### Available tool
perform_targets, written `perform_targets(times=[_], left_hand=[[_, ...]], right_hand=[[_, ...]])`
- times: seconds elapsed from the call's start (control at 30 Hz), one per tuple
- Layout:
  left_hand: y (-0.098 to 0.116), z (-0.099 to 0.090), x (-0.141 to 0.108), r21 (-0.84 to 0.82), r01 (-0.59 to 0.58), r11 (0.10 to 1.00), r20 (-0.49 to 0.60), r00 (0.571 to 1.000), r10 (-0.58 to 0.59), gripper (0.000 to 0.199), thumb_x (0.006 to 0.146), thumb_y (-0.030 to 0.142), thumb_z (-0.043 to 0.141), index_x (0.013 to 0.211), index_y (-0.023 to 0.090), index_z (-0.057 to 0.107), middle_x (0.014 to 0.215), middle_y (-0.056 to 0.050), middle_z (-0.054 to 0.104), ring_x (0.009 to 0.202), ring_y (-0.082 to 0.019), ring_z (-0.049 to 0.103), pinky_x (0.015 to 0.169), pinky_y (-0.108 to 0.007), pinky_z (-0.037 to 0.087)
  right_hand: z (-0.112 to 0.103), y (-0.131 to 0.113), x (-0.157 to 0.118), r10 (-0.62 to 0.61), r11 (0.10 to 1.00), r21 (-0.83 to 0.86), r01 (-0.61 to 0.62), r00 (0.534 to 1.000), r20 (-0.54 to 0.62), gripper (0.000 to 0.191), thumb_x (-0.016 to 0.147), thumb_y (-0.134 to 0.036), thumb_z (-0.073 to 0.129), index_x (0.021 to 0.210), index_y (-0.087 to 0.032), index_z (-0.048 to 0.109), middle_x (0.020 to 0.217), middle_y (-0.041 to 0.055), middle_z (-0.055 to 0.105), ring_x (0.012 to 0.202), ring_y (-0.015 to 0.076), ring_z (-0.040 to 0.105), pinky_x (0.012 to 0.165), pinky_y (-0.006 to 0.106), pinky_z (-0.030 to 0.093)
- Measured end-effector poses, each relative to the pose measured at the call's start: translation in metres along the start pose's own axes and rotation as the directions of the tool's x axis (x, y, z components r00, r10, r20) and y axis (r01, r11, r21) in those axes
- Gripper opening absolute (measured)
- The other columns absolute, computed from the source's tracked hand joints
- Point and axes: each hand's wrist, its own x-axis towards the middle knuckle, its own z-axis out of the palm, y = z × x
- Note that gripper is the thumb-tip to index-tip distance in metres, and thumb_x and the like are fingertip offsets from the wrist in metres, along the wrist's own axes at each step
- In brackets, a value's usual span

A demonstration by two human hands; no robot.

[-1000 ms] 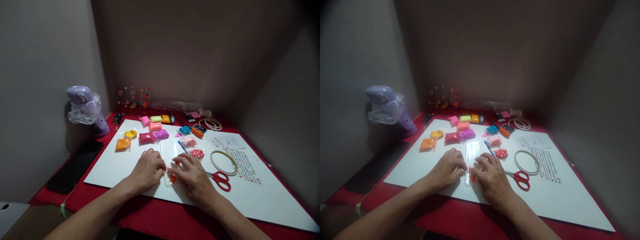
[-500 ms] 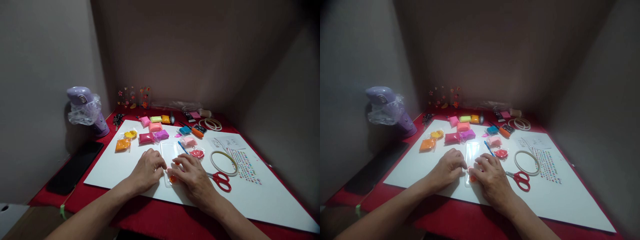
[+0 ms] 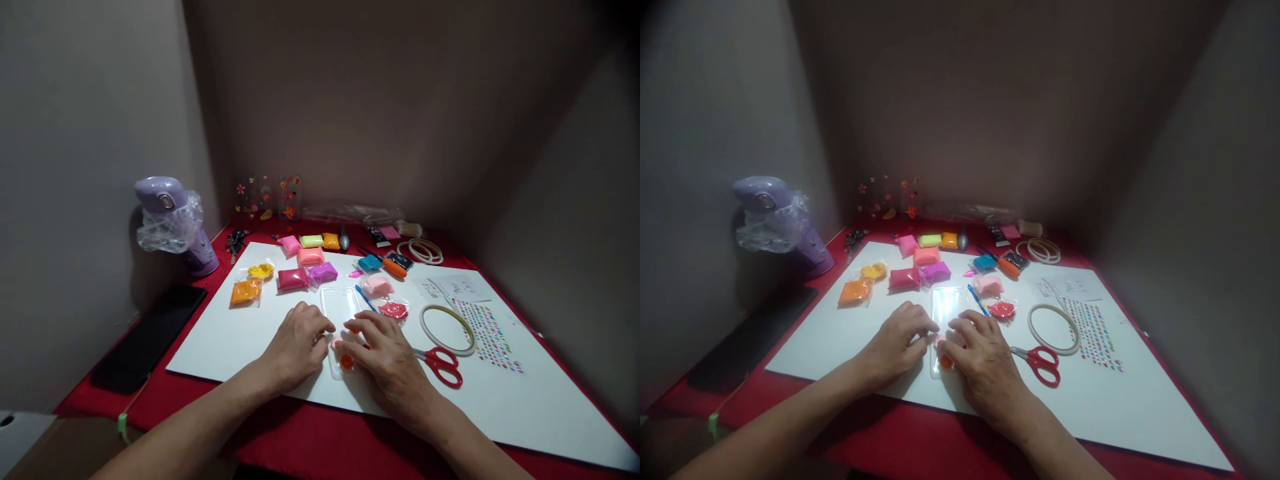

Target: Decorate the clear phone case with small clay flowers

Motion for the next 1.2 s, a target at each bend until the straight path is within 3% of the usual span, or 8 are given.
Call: perform_targets(times=[0.2, 0.33, 0.53, 0.8, 1.2], left_hand=[[0.003, 0.001, 0.002, -0.074, 0.011, 0.997, 0.001, 1.0, -0.011, 0.014, 0.078, 0.007, 0.051, 0.08, 0.017, 0.062, 0.081, -0.002, 0.06, 0.083, -0.018, 0.047, 0.076, -0.032, 0.039], [0.006, 0.003, 0.006, -0.037, 0.044, 0.998, 0.012, 0.999, -0.044, 0.009, 0.082, 0.015, 0.052, 0.079, 0.017, 0.06, 0.081, -0.002, 0.06, 0.083, -0.019, 0.047, 0.078, -0.034, 0.038], [0.007, 0.005, 0.007, -0.062, 0.064, 0.996, 0.025, 0.998, -0.062, 0.005, 0.077, 0.016, 0.057, 0.075, 0.017, 0.06, 0.075, -0.001, 0.058, 0.08, -0.018, 0.047, 0.076, -0.032, 0.037], [0.009, 0.006, 0.011, -0.052, 0.118, 0.992, 0.045, 0.992, -0.116, 0.005, 0.075, 0.017, 0.057, 0.073, 0.018, 0.061, 0.077, -0.001, 0.06, 0.083, -0.019, 0.048, 0.078, -0.033, 0.037], [0.008, 0.008, 0.01, -0.041, 0.106, 0.994, 0.037, 0.994, -0.104, 0.009, 0.077, 0.02, 0.057, 0.078, 0.02, 0.066, 0.076, -0.001, 0.058, 0.083, -0.019, 0.049, 0.079, -0.035, 0.037]], right_hand=[[-0.002, 0.001, 0.001, 0.009, 1.0, -0.006, -0.009, 1.0, 0.001, 0.029, 0.085, -0.007, 0.051, 0.104, -0.022, 0.066, 0.11, 0.0098, 0.06, 0.11, 0.0293, 0.045, 0.084, 0.047, 0.04], [-0.006, 0.0, 0.003, 0.021, 1.0, 0.004, -0.02, 0.999, -0.036, 0.026, 0.087, -0.008, 0.048, 0.098, -0.021, 0.068, 0.105, 0.01, 0.061, 0.107, 0.0282, 0.047, 0.084, 0.046, 0.042], [-0.007, 0.0, 0.003, 0.017, 1.0, 0.01, -0.017, 0.999, -0.051, 0.028, 0.088, -0.006, 0.046, 0.096, -0.021, 0.069, 0.104, 0.0097, 0.061, 0.107, 0.0272, 0.047, 0.084, 0.046, 0.043], [-0.006, 0.0, 0.003, 0.009, 1.0, 0.002, -0.009, 0.999, -0.049, 0.028, 0.087, -0.007, 0.047, 0.096, -0.022, 0.07, 0.105, 0.0105, 0.062, 0.108, 0.0279, 0.047, 0.084, 0.046, 0.045], [-0.007, 0.0, 0.004, 0.017, 1.0, -0.017, -0.018, 0.999, -0.039, 0.028, 0.088, -0.009, 0.047, 0.094, -0.022, 0.071, 0.105, 0.0097, 0.063, 0.108, 0.0275, 0.048, 0.084, 0.045, 0.044]])
